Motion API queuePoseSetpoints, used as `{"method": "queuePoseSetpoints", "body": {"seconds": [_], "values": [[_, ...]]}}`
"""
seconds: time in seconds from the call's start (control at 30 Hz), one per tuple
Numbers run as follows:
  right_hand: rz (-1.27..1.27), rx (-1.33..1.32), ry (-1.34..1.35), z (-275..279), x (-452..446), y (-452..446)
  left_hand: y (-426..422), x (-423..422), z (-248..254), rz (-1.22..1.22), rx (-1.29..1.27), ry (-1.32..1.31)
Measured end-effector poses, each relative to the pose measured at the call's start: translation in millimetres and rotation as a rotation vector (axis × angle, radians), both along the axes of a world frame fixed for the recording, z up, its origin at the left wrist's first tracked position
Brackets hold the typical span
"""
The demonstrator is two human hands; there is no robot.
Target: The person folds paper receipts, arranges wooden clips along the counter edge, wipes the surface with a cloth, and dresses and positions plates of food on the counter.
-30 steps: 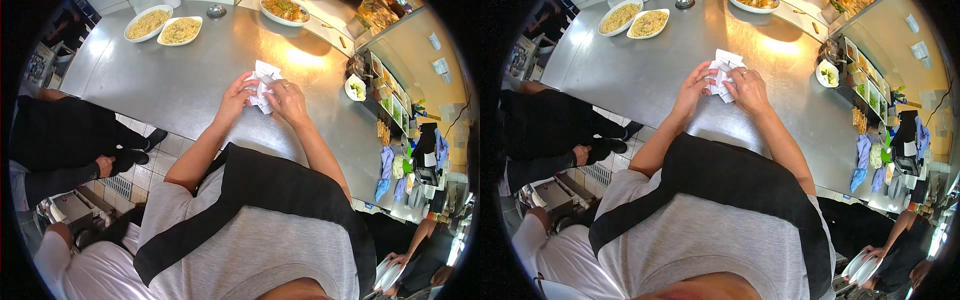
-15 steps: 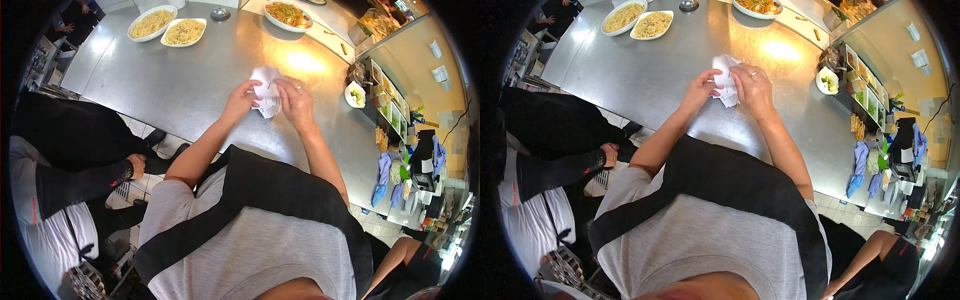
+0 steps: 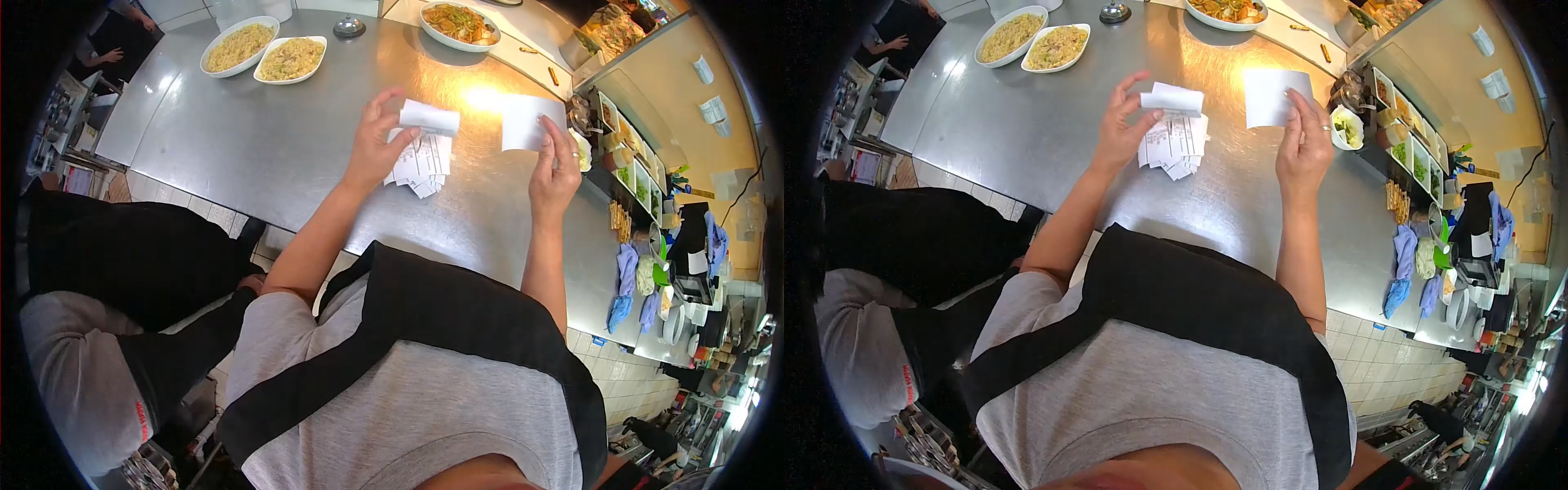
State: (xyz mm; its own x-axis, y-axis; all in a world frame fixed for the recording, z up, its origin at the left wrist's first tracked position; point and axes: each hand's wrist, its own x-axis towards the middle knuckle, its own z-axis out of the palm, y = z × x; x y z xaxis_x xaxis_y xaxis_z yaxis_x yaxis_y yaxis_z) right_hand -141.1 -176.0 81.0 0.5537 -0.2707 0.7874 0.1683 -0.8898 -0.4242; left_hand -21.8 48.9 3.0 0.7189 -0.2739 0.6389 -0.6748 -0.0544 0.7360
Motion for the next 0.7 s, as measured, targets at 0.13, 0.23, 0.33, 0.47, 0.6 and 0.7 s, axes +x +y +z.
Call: {"method": "queuePoseSetpoints", "body": {"seconds": [0.13,0.23,0.33,0.47,0.6,0.7], "values": [[-0.027,0.028,0.036,-6,-5,1,1,2,30,-0.247,-0.326,0.403],[-0.042,0.030,0.074,-10,-9,6,-3,-2,41,-0.376,-0.516,0.661],[-0.034,0.064,0.117,-12,-11,7,-4,-6,38,-0.399,-0.499,0.665],[-0.026,0.101,0.151,-13,-14,9,-7,-11,31,-0.315,-0.305,0.617],[-0.016,0.054,0.148,-21,-13,6,-8,-15,26,-0.415,-0.245,0.746],[0.008,0.112,0.170,-22,-13,8,-11,-19,20,-0.305,-0.182,0.628]]}}
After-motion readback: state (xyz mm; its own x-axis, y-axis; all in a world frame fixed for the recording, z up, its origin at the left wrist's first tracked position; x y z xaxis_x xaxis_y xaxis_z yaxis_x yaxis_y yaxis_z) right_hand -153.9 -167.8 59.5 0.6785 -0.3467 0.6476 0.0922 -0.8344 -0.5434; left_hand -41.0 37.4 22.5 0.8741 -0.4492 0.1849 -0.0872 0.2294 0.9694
